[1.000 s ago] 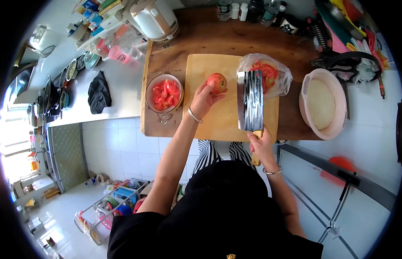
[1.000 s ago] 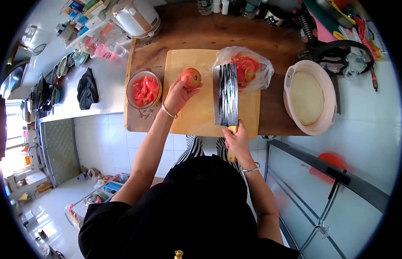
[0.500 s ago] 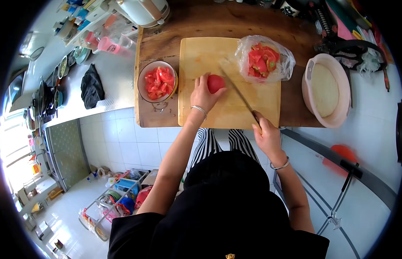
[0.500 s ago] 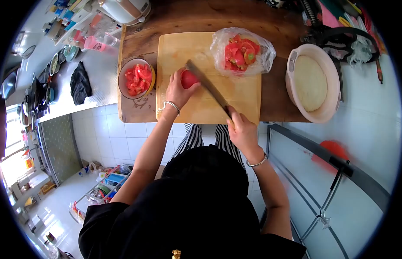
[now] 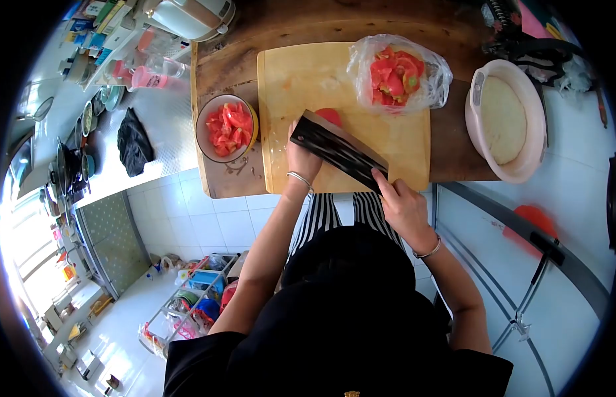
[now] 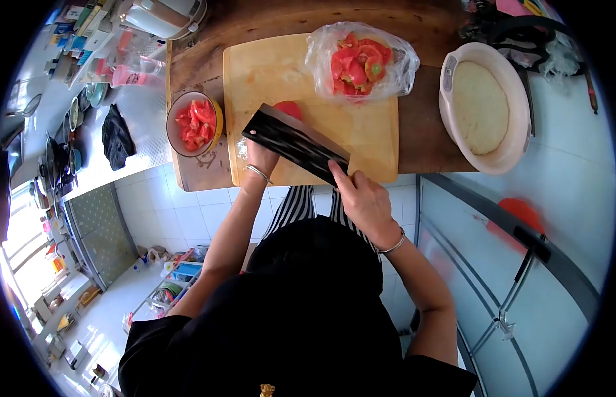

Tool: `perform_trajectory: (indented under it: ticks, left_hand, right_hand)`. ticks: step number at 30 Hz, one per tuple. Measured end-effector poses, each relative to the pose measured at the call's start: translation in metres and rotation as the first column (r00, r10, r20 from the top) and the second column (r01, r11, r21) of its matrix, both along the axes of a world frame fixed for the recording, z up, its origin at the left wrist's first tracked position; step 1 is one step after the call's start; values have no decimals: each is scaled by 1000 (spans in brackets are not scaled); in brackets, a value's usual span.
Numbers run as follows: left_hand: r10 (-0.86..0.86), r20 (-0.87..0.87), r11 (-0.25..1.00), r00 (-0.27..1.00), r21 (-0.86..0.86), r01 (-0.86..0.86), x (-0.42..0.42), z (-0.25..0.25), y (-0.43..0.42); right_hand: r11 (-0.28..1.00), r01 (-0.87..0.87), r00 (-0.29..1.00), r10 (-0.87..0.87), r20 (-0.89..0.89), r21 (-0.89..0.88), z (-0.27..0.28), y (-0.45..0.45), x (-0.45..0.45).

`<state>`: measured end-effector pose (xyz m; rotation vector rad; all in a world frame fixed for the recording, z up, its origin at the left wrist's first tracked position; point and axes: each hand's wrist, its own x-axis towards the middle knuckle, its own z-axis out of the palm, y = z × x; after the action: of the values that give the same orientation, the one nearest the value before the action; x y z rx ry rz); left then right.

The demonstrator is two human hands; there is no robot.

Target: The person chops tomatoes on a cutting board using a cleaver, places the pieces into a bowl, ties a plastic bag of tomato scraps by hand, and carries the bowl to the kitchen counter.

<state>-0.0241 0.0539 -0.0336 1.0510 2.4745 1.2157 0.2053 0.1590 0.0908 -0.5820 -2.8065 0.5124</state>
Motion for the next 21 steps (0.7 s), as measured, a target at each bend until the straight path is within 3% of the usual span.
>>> perform_trajectory:
  ticks: [3, 5, 6, 8, 12, 13, 16, 20, 21]
  left_hand:
    - [-56, -177, 998, 983, -37, 50, 1, 3, -1]
    - [-15, 15, 992, 1000, 122, 13, 7, 32, 5]
    - [-14, 12, 992, 1000, 127, 12, 11, 34, 6]
    - [84, 482, 976, 872, 135, -169, 11, 40, 8]
    - [83, 399, 989, 913, 78, -124, 13, 57, 12]
    - [84, 407, 989, 910, 81, -128, 14, 58, 12]
    - [39, 359, 988, 932, 123, -89, 11, 61, 11]
    - [3, 343, 992, 939, 118, -46, 11, 67, 8]
    - [-4, 358, 993, 934, 108, -37, 9, 68, 9]
  right_hand:
    - [998, -39, 999, 38, 21, 45, -4, 5, -15]
    - [993, -72, 997, 68, 43, 90, 3, 7, -43]
    - [993, -72, 997, 68, 40, 95, 4, 11, -53]
    - [994, -107, 993, 107, 46, 9, 9, 17, -69]
    - [975, -46, 967, 98, 235, -220, 36, 36, -60]
    - [942, -50, 971, 123, 205, -331, 42, 42, -67]
    - [928, -61, 941, 177, 290, -367, 29, 58, -95]
    - [889, -109, 981, 168, 95, -444, -21, 68, -107]
    - [850, 15, 945, 160, 286, -526, 1, 65, -110]
